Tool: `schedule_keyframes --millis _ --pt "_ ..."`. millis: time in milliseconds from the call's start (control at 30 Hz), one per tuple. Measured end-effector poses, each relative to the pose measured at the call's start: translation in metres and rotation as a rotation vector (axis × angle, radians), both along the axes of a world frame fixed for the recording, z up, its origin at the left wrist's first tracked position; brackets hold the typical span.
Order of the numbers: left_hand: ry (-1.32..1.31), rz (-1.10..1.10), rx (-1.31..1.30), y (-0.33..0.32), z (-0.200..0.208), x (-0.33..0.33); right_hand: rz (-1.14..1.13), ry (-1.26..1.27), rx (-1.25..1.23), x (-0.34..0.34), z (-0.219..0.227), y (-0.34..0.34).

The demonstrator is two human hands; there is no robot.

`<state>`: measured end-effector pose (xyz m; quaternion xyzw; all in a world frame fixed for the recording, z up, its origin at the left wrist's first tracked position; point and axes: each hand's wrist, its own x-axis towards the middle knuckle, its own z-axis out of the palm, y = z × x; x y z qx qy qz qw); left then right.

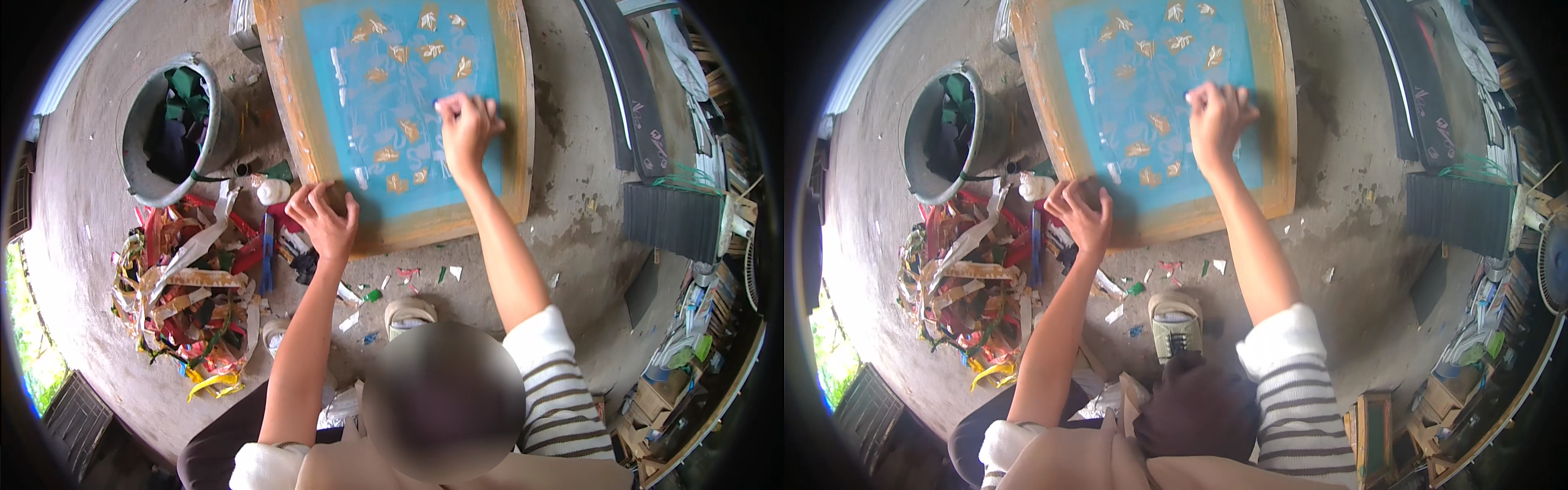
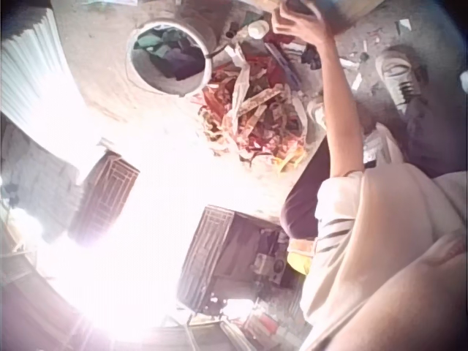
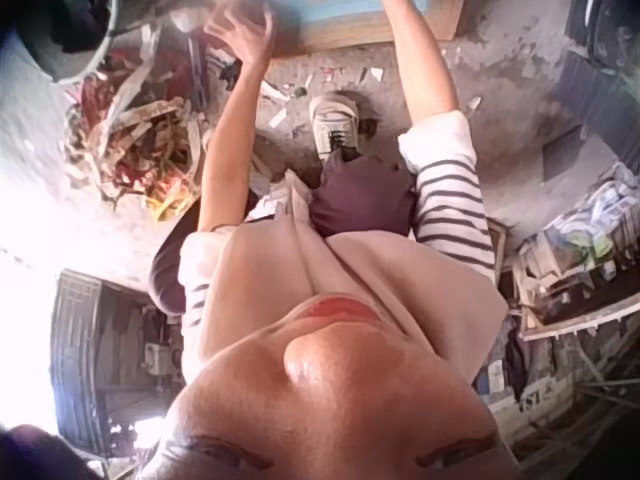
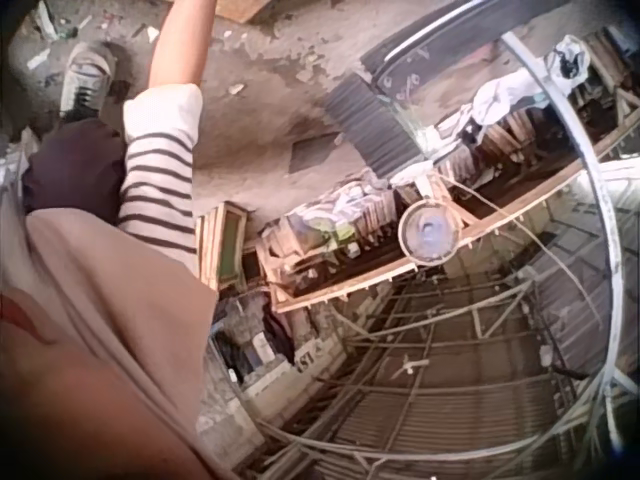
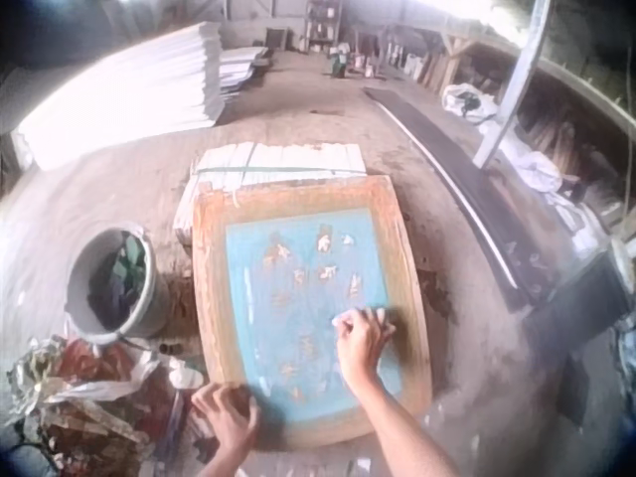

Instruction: The person sits on the floor and applies small gold decorative stickers onto a blue board. They pick up stickers from a pile, place them on the board, and press them down with their fingers. The person occasionally adjusts the board and uses a small tool to smooth the stickers.

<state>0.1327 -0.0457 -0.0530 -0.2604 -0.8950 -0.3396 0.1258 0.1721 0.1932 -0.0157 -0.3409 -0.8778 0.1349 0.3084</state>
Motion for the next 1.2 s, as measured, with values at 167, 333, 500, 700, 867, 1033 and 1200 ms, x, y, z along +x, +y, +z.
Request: schedule_keyframes --millis 167,333,500,700,867,1033,1200 --pt "-0.004 0.021 -0.065 -0.011 -0.002 -0.002 0.052 -0.079 -0.220 0.039 -0.018 -0.023" --pt "-0.034 -0.002 -0.013 -0.004 -0.002 0.002 -0.126 0.000 -0.199 0.003 0.008 0.040" --pt "0.004 -0.003 -0.061 -0.009 0.000 0.002 -0.056 -0.082 -0.349 0.050 -0.019 -0.014" --pt "-0.022 -0.029 -0.045 -0.004 0.000 0.007 -0.160 0.058 -0.093 0.019 0.002 0.043" --pt "0.022 0.010 -0.042 -0.006 -0.002 -0.002 -0.043 0.044 -0.107 0.061 -0.029 -0.003" --pt "-0.032 -0.008 -0.069 0.000 0.000 0.003 -0.182 0.121 -0.123 0.000 -0.005 0.041" --pt "0.028 0.008 -0.062 -0.009 -0.002 0.000 -0.051 0.048 -0.116 0.049 -0.026 0.013"
